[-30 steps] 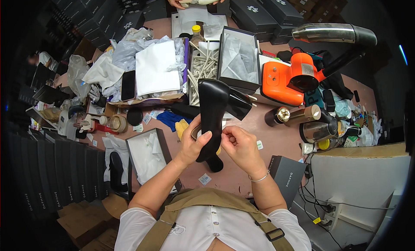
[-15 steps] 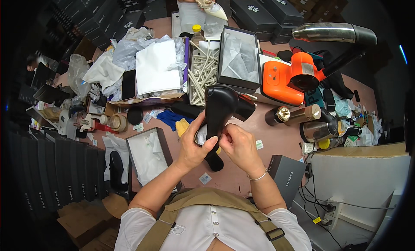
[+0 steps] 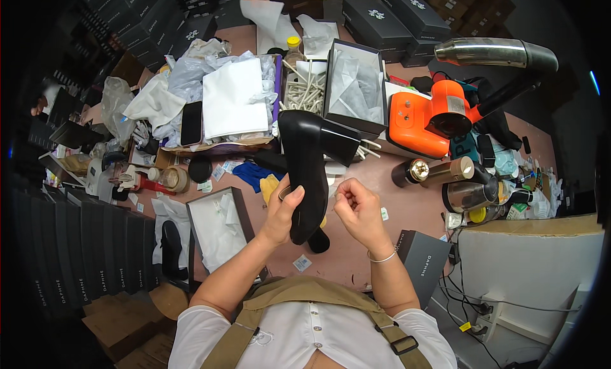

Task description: Inspecting a pair of black high-heeled shoes and packing them into a box with protective tissue paper.

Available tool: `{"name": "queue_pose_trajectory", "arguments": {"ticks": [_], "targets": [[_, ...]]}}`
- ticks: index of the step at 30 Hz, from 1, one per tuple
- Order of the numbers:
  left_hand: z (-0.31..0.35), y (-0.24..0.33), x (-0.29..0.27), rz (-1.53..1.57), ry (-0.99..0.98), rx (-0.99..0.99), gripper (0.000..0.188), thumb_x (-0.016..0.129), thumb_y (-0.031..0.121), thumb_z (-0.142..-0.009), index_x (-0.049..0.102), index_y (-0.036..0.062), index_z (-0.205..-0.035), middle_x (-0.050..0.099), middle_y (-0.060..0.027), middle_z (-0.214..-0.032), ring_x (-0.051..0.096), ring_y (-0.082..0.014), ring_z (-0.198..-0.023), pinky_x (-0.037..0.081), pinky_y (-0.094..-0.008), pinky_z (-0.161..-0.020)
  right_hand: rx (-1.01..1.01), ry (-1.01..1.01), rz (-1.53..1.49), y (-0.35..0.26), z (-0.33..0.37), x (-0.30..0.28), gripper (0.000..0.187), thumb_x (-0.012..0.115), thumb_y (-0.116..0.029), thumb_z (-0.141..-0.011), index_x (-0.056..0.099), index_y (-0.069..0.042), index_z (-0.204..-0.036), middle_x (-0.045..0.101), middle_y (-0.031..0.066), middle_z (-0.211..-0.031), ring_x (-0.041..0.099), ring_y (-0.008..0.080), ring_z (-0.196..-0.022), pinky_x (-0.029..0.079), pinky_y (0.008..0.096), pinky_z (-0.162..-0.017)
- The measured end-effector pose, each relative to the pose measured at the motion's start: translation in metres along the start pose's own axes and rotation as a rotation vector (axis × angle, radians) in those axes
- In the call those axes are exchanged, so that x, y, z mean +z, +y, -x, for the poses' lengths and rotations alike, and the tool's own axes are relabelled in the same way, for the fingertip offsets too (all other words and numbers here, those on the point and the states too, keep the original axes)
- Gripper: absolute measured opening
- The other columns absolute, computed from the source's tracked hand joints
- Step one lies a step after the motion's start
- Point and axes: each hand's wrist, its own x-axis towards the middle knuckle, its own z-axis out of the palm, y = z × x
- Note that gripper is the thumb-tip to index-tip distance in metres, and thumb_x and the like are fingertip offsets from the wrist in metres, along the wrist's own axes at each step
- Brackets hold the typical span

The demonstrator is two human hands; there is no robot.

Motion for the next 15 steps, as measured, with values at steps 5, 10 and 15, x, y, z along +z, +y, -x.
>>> {"name": "queue_pose_trajectory", "arguments": {"ticks": [5,10,15], "targets": [[-0.005,0.000,0.006,0.300,0.005,-0.165,0.036,0.052,0.035,-0.094,0.053,0.0058,-0.115,0.063,-0.0034,-0.096,0.063,-0.0091,-0.077,0.053,-0.0231,-0.065,0.068,0.012,-0.124,0.007,0.004,-0.008,0.009,0.058,-0.005,-0.085,0.055,-0.001,-0.078,0.050,-0.0021,-0.060,0.042,0.0024,-0.053,0.034,0.0206,-0.047],[-0.036,0.007,0.021,0.336,0.036,-0.237,0.034,0.053,0.038,-0.095,0.056,0.0082,-0.111,0.063,-0.0016,-0.093,0.063,-0.0080,-0.077,0.052,-0.0226,-0.065,0.120,0.028,-0.222,0.015,0.005,-0.020,0.010,0.057,-0.007,-0.093,0.055,-0.002,-0.084,0.047,-0.0064,-0.065,0.039,-0.0004,-0.057,0.030,0.0170,-0.050],[-0.137,0.012,0.046,0.120,0.053,-0.060,0.037,0.057,0.036,-0.094,0.052,0.0065,-0.116,0.062,-0.0020,-0.099,0.062,-0.0084,-0.085,0.051,-0.0237,-0.071,0.128,0.018,-0.288,0.037,0.004,-0.030,0.003,0.057,-0.004,-0.092,0.057,-0.001,-0.093,0.052,-0.0047,-0.076,0.042,-0.0003,-0.061,0.034,0.0159,-0.052]]}}
